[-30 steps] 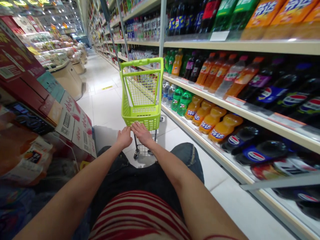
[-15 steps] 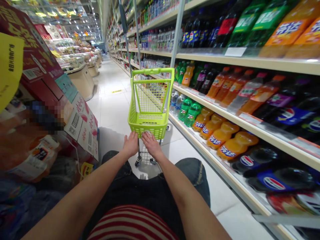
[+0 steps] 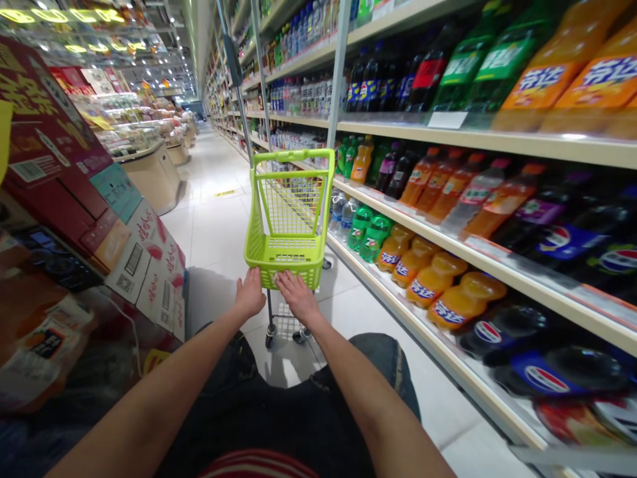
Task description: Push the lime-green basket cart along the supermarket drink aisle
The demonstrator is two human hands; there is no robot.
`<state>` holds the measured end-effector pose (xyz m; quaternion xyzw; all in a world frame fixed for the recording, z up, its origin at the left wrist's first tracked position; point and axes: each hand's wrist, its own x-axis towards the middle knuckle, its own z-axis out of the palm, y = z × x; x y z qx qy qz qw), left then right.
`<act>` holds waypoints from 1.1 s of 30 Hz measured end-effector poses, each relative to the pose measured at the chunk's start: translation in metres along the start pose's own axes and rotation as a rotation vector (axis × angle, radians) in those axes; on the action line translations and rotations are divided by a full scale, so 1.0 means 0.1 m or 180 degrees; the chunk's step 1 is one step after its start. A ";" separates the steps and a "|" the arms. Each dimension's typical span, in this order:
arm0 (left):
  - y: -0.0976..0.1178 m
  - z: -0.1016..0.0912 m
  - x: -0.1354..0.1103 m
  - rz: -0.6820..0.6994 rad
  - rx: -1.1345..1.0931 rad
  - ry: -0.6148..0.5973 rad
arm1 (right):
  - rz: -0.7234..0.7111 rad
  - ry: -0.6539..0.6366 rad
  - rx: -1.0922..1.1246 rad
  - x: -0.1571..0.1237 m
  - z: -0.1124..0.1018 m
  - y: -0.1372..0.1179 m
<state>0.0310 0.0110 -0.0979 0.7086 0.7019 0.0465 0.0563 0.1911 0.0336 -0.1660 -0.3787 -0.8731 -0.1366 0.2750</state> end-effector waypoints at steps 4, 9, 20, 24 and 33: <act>-0.04 -0.02 0.10 0.0070 0.0000 -0.0009 | 0.0042 -0.0105 0.0079 -0.02 0.08 0.03; -0.08 -0.05 0.22 0.0108 -0.0093 -0.0009 | 0.0113 -0.0030 0.0103 0.04 0.12 0.00; -0.50 0.05 0.01 -0.0109 -0.0152 -0.0182 | -0.0233 0.0034 0.0311 0.80 0.14 -0.31; -0.53 0.07 -0.07 -0.0014 -0.0011 -0.0172 | -0.0315 -0.0293 0.0240 0.55 0.44 -0.34; -0.47 0.22 -0.12 0.0042 0.0220 0.0141 | 0.0057 0.0526 0.0281 0.39 0.05 -0.33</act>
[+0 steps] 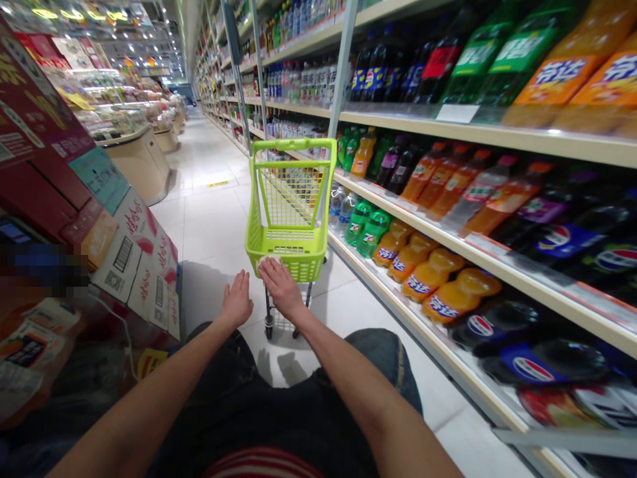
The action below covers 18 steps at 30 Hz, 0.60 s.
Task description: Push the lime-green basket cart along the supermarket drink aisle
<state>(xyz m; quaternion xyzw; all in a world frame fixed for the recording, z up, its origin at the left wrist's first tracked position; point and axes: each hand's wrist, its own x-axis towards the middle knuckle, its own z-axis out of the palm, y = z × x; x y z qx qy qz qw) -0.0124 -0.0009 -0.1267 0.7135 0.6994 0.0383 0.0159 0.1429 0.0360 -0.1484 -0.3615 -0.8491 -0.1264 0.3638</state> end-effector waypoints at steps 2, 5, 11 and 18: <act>0.08 -0.02 0.01 0.0073 0.0024 0.0058 | 0.0059 0.0090 -0.0133 0.07 -0.08 0.05; 0.20 -0.06 0.00 0.0312 0.0129 0.0159 | 0.0000 -0.0115 -0.0265 0.02 -0.04 0.14; 0.40 -0.02 -0.12 0.0698 0.0336 0.0197 | 0.0051 -0.0509 -0.0229 -0.46 0.22 0.19; 0.54 0.03 -0.15 0.0875 0.0335 0.0417 | 0.0280 0.0104 -0.0108 -0.51 -0.18 0.19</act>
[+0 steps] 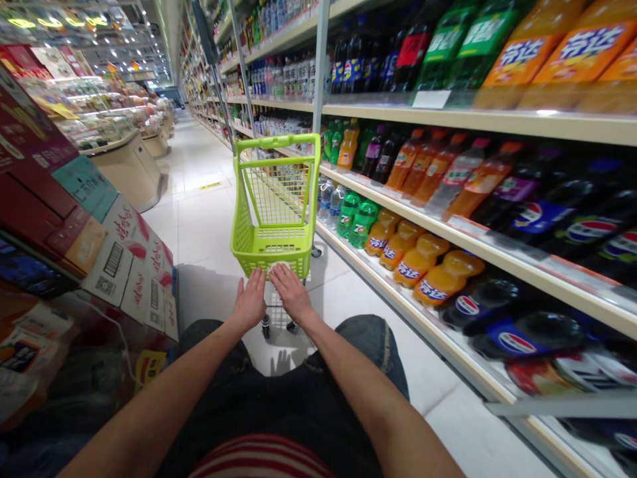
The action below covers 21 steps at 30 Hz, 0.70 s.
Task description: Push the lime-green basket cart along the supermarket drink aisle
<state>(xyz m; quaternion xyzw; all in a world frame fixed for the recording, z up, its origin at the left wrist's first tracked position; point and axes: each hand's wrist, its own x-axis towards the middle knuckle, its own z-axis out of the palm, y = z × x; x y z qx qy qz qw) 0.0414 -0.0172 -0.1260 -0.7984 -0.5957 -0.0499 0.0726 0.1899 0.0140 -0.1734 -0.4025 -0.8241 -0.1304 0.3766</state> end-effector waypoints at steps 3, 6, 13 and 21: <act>0.07 -0.05 0.05 0.0007 0.0029 0.0159 | 0.0119 0.0147 -0.0010 0.17 -0.17 0.03; 0.13 -0.11 0.07 0.0054 0.0064 0.0181 | 0.0104 0.0075 -0.0082 0.22 -0.17 0.06; 0.22 -0.13 -0.03 0.0204 0.0193 0.0081 | 0.0117 -0.0193 -0.0065 -0.22 0.04 0.18; 0.39 -0.32 0.10 0.0259 0.0331 0.0085 | 0.0340 0.0283 0.0212 -0.12 -0.41 0.26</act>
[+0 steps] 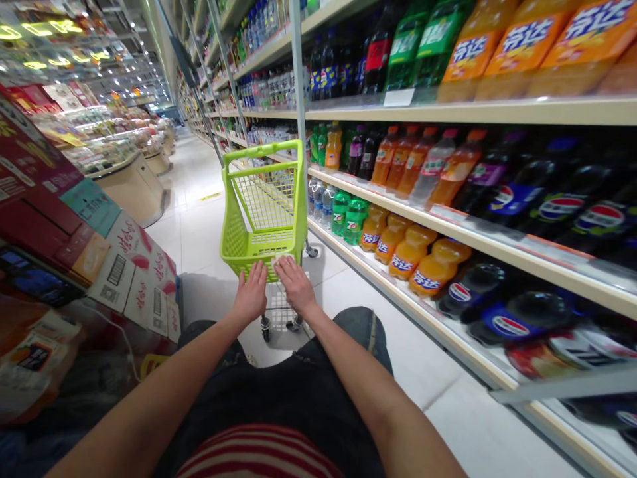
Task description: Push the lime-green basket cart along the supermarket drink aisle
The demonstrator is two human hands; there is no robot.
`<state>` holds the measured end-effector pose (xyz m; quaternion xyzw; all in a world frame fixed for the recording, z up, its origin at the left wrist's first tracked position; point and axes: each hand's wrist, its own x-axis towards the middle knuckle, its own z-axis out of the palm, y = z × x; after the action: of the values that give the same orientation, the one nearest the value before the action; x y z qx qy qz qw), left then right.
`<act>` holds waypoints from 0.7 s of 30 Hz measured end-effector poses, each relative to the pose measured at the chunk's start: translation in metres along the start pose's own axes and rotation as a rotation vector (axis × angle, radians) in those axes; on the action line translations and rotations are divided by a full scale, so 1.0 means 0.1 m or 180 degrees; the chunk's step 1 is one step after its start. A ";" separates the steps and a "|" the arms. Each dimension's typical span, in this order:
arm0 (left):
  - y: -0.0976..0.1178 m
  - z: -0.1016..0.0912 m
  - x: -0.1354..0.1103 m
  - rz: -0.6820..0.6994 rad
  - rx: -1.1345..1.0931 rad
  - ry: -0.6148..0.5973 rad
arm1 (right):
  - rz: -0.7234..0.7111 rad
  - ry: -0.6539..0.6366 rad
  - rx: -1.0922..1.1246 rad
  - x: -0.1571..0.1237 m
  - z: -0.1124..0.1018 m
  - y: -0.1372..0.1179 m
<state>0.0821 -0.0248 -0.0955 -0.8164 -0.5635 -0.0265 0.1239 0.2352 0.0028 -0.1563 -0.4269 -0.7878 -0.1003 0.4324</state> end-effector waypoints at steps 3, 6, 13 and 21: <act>0.04 -0.05 0.07 -0.0032 0.0038 -0.0007 | 0.0132 0.0066 -0.0065 0.17 -0.10 0.00; 0.09 -0.05 0.09 0.0043 0.0052 -0.0071 | 0.0235 -0.0176 -0.0137 0.08 0.02 0.08; 0.17 0.05 0.02 0.0240 0.0064 -0.0299 | 0.0406 -0.0770 -0.0167 -0.45 0.27 0.23; 0.02 -0.02 0.02 -0.0114 0.0101 -0.0084 | 0.0010 -0.0032 -0.0184 0.17 -0.01 -0.04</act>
<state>0.0847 -0.0244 -0.0941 -0.8043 -0.5800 -0.0090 0.1289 0.2283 0.0095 -0.1418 -0.4410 -0.7860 -0.1202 0.4162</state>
